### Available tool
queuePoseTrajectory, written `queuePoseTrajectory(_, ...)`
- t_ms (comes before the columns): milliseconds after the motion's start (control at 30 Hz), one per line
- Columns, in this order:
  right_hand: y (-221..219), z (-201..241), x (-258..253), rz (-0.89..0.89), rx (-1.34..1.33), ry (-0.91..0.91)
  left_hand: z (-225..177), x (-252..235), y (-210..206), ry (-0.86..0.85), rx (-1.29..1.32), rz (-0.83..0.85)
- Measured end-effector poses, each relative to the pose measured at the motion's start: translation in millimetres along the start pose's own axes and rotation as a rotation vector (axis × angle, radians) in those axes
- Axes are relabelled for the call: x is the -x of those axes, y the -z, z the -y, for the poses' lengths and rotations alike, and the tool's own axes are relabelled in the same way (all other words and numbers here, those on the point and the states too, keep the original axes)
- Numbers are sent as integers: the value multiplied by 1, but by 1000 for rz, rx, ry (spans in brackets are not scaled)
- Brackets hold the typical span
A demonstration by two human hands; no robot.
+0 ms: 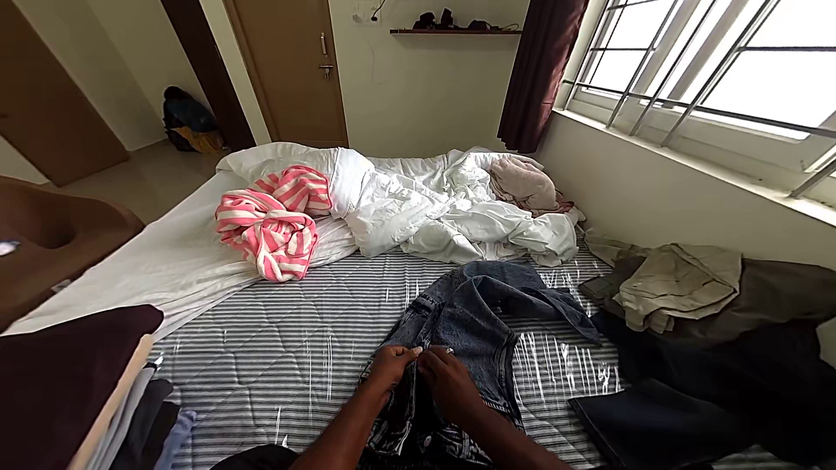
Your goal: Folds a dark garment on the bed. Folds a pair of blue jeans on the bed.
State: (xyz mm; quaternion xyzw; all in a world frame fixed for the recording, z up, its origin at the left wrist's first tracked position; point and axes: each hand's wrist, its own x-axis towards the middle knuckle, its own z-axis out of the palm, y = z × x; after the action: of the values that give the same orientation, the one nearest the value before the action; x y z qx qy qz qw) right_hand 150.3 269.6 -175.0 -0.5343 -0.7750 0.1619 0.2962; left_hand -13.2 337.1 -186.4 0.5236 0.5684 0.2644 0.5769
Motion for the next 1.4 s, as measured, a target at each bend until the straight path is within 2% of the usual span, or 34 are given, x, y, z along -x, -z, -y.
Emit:
queuePoseTrajectory(67, -2, 10, 6, 90, -44, 49, 2, -4, 3, 6, 28, -67)
queuePoseTrajectory(167, -9, 27, 16, 100, -94, 150, 6, -13, 11, 49, 78, -144)
queuePoseTrajectory(233, -6, 34, 19, 151, -130, 120, 9, -16, 14, 73, 92, -161)
queuePoseTrajectory(333, 6, 40, 15, 283, -208, -31, 11, -16, 14, 86, 83, -161)
queuePoseTrajectory(400, 8, 40, 14, 311, -253, -93, 11, -16, 13, 90, 81, -172)
queuePoseTrajectory(633, 2, 35, 16, 374, -317, -72, 12, -15, 11, 83, -22, -205)
queuePoseTrajectory(800, -10, 60, 32, 536, -238, 132, -8, -12, 37, -10, -258, -20)
queuePoseTrajectory(867, -7, 58, 31, 560, -206, 82, -24, 4, 52, -47, -326, 18)
queuePoseTrajectory(967, 27, 40, 22, 504, -115, -34, -44, 45, 80, -167, -488, 67)
queuePoseTrajectory(1067, 56, 17, 23, 398, -19, -201, -34, 83, 98, -260, -548, 290)
queuePoseTrajectory(1167, 59, 8, 44, 473, 24, -291, 1, 105, 90, -215, -849, 438)
queuePoseTrajectory(1267, 39, 14, 61, 629, 17, -282, 12, 110, 59, -72, -1209, 436)
queuePoseTrajectory(1400, 8, 23, 62, 745, 130, -233, 15, 87, 29, -105, -1326, 413)
